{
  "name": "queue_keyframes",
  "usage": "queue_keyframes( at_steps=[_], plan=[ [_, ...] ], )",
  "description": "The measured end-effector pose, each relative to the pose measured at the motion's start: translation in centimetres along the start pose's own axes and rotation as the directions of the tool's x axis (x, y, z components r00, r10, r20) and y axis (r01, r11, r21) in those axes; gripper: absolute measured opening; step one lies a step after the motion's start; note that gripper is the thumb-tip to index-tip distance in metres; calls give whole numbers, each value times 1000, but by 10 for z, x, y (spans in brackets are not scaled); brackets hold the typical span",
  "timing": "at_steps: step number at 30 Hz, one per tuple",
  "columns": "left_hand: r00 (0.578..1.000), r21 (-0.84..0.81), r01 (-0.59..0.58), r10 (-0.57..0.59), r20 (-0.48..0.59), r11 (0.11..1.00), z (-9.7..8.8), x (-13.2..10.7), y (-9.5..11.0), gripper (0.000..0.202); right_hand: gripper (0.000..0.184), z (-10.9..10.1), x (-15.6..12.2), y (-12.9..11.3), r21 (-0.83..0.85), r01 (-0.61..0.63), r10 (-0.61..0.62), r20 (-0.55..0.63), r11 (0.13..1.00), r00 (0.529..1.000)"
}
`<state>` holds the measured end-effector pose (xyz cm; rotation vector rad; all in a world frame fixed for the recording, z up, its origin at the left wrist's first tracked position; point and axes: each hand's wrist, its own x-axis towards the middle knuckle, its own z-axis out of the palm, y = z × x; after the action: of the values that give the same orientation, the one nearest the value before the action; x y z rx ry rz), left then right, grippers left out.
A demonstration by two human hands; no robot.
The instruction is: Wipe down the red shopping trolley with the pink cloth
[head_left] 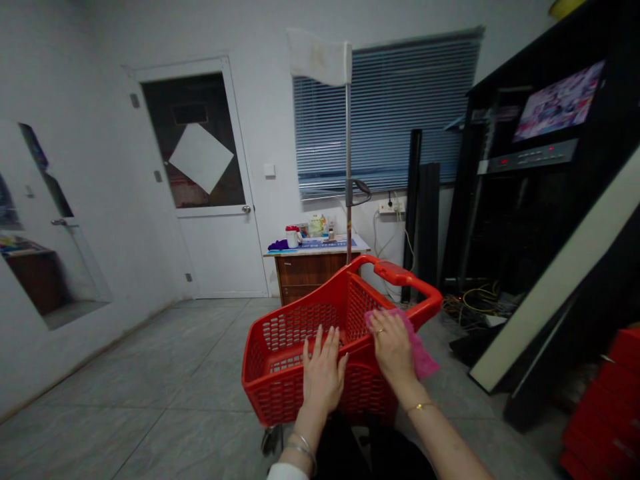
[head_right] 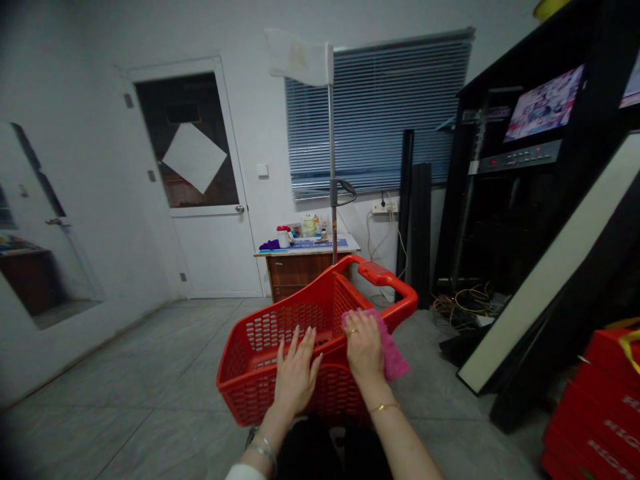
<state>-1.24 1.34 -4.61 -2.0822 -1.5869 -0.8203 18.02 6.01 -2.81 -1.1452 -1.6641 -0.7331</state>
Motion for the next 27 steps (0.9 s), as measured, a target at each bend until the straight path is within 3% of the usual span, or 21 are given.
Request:
queue_keyframes(
  at_steps=[2, 4, 7, 10, 12, 14, 18, 20, 23, 25, 27],
  plan=[
    [1000, 8, -11, 11, 2, 1000, -2, 0, -2, 52, 33, 8, -10, -32, 72, 114, -119, 81, 991, 990],
    [1000, 24, -23, 23, 3, 999, -3, 0, -5, 51, 34, 7, -10, -36, 109, 173, -187, 137, 979, 973],
    [1000, 41, -31, 31, 3, 999, -3, 1, -7, 53, 35, -8, 5, 8, 86, 165, -177, 151, 983, 973],
    [1000, 15, -17, 17, 16, 1000, -2, 2, -5, 54, 34, -22, 23, 60, 21, 22, -23, 40, 1000, 999],
    [1000, -4, -3, 3, 25, 1000, -2, 2, -2, 53, 35, -21, 25, 66, -14, -84, 83, -34, 996, 996],
    [1000, -9, 2, -2, 25, 1000, -2, 2, -1, 53, 34, -12, 18, 42, -22, -91, 91, -34, 996, 995],
    [1000, 16, -20, 20, 12, 1000, -3, 1, -3, 53, 35, 5, -6, -23, 83, 111, -120, 109, 990, 987],
    [999, 25, -33, 33, 11, 999, -3, 1, -6, 52, 36, 3, -6, -24, 123, 159, -178, 159, 980, 971],
    [999, 19, -32, 31, 17, 999, -2, 1, -8, 52, 34, -11, 12, 26, 105, 146, -163, 178, 984, 970],
    [1000, 10, -22, 22, 20, 1000, -1, 1, -6, 52, 34, -21, 28, 70, 59, 68, -75, 131, 996, 989],
    [1000, 3, -10, 10, 20, 1000, -1, 2, -2, 52, 35, -24, 39, 94, 9, -30, 29, 46, 1000, 999]
  ],
)
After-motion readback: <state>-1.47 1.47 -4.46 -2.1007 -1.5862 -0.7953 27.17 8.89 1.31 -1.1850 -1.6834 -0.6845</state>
